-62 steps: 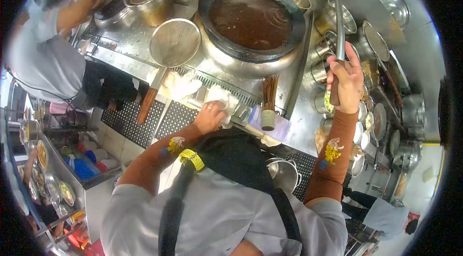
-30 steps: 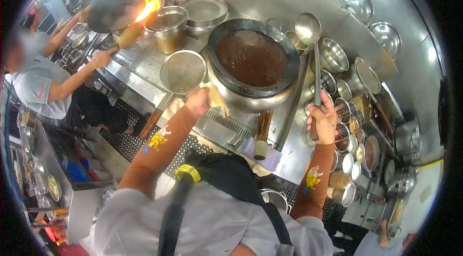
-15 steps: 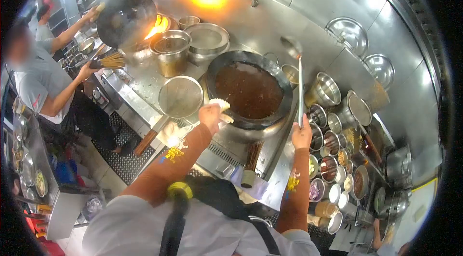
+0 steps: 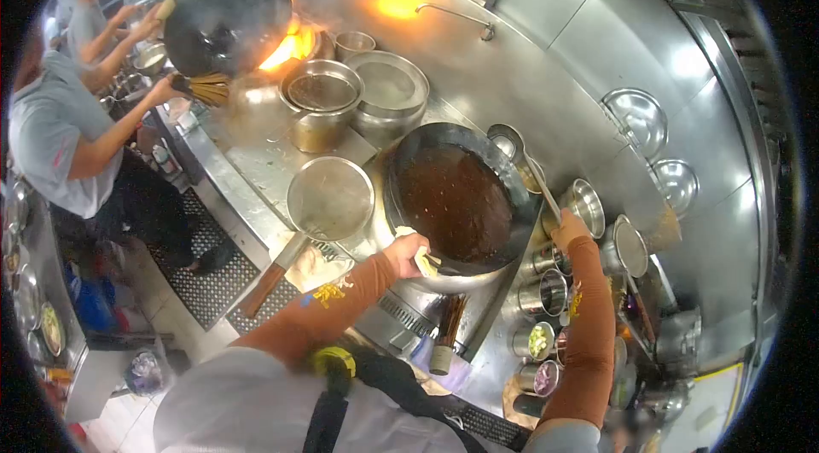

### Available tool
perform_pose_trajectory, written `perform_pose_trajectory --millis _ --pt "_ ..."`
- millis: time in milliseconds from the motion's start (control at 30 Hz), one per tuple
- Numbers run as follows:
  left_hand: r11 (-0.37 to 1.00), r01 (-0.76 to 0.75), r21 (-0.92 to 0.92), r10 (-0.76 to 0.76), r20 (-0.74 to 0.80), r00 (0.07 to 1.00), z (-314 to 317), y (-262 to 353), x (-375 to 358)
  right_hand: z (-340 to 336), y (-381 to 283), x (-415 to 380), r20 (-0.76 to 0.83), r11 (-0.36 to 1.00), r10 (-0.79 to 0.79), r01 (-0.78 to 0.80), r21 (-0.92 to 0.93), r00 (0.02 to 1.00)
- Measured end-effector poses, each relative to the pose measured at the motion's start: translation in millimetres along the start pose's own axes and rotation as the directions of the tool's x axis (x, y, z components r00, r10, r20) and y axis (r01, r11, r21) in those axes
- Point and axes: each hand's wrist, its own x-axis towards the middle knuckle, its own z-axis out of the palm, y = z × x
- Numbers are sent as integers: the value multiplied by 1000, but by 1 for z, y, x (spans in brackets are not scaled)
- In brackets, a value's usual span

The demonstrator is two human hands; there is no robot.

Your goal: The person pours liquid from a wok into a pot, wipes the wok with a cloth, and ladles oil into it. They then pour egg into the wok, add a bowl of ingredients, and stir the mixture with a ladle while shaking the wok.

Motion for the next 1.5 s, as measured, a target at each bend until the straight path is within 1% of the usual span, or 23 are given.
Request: perform_pose_trajectory --millis 67,100,133,167,233,267,300,367,467,500,600,700,767,867,900,967,1000,1100,1200,1300,1400,1467,1500 --pt "995 -99 8 100 -49 994 5 -1 -9 3 8 21 -49 991 -81 76 -109 995" --pt "995 -99 16 100 -32 994 0 -3 -3 1 7 25 -61 979 -128 116 -168 990" --pt "995 -100 24 101 -18 995 -6 -5 1 -11 -1 23 -28 961 -188 178 -211 982" --pt "994 -108 32 108 1 994 -10 -6 6 -22 -9 19 14 975 -124 124 -183 992" --pt "990 -137 -19 138 42 990 -9 -3 -3 -50 -35 12 83 991 -2 13 -133 997" --pt "989 -142 -26 143 55 988 -8 -1 -8 -62 -49 4 69 977 -52 65 -205 996" --pt "989 -145 -29 147 67 987 -4 3 -15 -73 -60 -3 98 982 14 5 -189 995" --pt "995 -96 -19 97 50 994 0 10 -32 -84 -79 -13 167 983 134 -109 -150 977" --pt "996 -80 -46 84 80 993 0 27 -47 -81 -61 -2 170 974 104 -66 -217 980" --pt "995 -79 -52 84 93 992 -2 29 -49 -83 -66 -6 179 971 100 -56 -233 979" --pt "995 -75 -63 82 104 991 -7 34 -53 -92 -78 -23 170 984 106 -78 -160 980" --pt "992 -110 -56 116 124 986 -12 37 -61 -96 -83 -33 165 977 128 -95 -191 978" --pt "989 -139 -43 143 146 979 -14 45 -66 -97 -84 -39 137 990 106 -92 -102 985" --pt "993 -117 -33 120 119 986 -12 54 -82 -102 -90 -49 108 997 76 -77 7 991" --pt "993 -109 -53 116 156 981 -14 55 -83 -104 -92 -52 100 997 67 -71 37 993" --pt "991 -98 -93 117 230 966 -17 63 -86 -109 -92 -49 112 999 49 -52 17 992" --pt "991 -105 -88 122 226 967 -17 68 -93 -113 -97 -50 121 999 40 -41 5 992" --pt "988 -127 -85 142 213 967 -16 81 -108 -126 -110 -57 178 986 39 -66 152 983" --pt "981 -163 -104 181 198 963 -18 91 -115 -136 -122 -57 179 980 -6 -30 196 984" --pt "976 -185 -119 206 193 959 -17 103 -121 -138 -116 -39 116 987 -45 25 161 992" --pt "977 -175 -119 199 239 950 -21 121 -115 -153 -133 -41 131 992 10 -27 125 991" --pt "980 -162 -112 187 276 943 -24 130 -103 -164 -152 -51 97 994 8 -19 112 995" --pt "977 -177 -120 202 249 947 -21 136 -113 -167 -159 -52 79 994 6 -14 105 997"
